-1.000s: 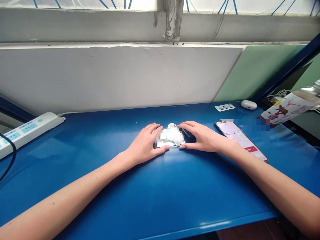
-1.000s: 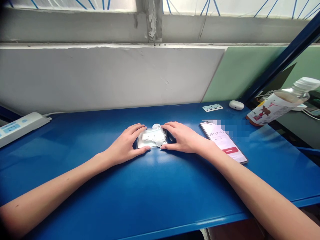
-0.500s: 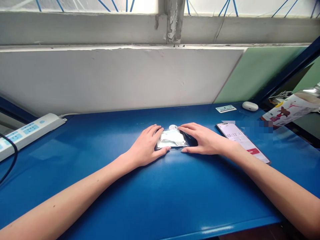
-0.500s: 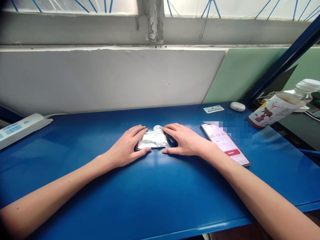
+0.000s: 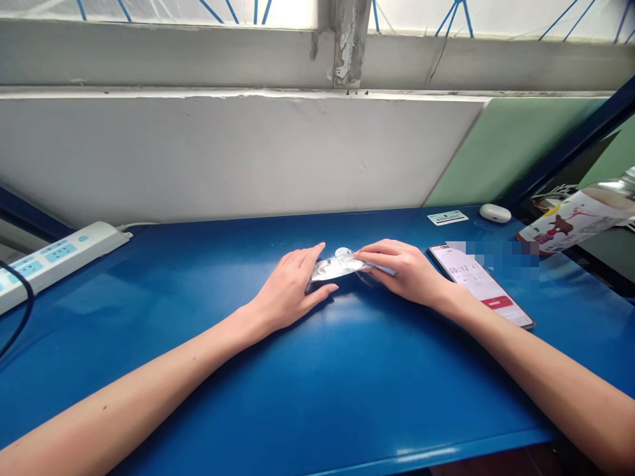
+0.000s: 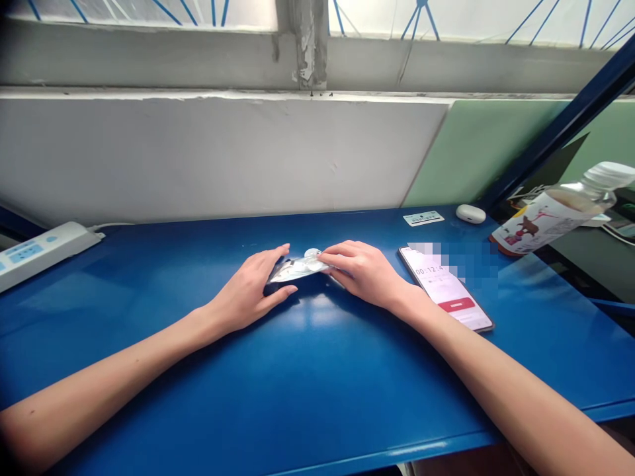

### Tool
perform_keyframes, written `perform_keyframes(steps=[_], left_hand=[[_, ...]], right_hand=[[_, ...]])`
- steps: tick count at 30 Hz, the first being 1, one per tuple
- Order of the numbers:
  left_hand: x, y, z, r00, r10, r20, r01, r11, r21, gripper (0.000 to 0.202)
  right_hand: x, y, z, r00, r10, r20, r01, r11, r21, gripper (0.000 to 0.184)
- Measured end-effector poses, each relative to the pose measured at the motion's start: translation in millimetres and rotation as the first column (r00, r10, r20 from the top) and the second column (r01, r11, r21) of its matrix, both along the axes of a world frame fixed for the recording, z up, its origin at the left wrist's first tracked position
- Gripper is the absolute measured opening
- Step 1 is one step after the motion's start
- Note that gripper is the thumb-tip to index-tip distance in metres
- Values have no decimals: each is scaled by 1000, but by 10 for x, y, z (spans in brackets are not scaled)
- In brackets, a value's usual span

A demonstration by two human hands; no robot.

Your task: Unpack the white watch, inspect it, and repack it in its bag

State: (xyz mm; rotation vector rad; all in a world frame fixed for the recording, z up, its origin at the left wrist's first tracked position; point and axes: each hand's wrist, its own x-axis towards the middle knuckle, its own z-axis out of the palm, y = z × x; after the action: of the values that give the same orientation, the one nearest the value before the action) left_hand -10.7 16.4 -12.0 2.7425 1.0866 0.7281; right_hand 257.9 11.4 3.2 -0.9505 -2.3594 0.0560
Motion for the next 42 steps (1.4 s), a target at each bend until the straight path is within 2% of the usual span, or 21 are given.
perform_keyframes(steps=[5,8,12,15,17,22,27,32,36,38,42], left_hand=[[-10,-26,-26,981,-10,192,-7,996,90,75],[-14,-17,-29,974,7,225,-29,995,98,80],[-18,-9,-22,984,-10,181,-5,996,84,75],[-14,-11,-16,987,0,160,-8,999,49,69],[-6,-10,-6,989,11,145,-10,1000,-3,66],[16,0,41,997,13,70,-5,995,-104,61],[14,-2,55,1000,11,-11,-12,995,-101,58],[24,-5,42,998,20,-56,-26,995,-100,59],[44,-11,44,993,97,-71,-102,992,-73,63],[46,-14,45,990,115,-77,-120,991,-63,64],[32,-10,37,993,79,-86,-86,992,-88,66]], right_hand=[[-41,-15,4,956,-73,-285,33,989,-143,15],[-62,-27,-9,931,-105,-349,28,976,-218,13],[-82,-43,0,918,-141,-372,16,947,-320,21],[-79,-34,3,928,-165,-334,21,918,-396,31],[-65,-18,-8,948,-157,-276,35,915,-401,32],[-10,6,-29,991,-128,-39,114,960,-256,37],[19,-31,6,988,-69,138,116,921,-371,62],[38,-28,35,978,-45,201,127,901,-414,73],[38,-24,49,977,-42,207,126,904,-409,77],[6,-50,57,978,-60,199,139,902,-409,76],[-109,-136,52,974,-127,189,189,915,-357,62]])
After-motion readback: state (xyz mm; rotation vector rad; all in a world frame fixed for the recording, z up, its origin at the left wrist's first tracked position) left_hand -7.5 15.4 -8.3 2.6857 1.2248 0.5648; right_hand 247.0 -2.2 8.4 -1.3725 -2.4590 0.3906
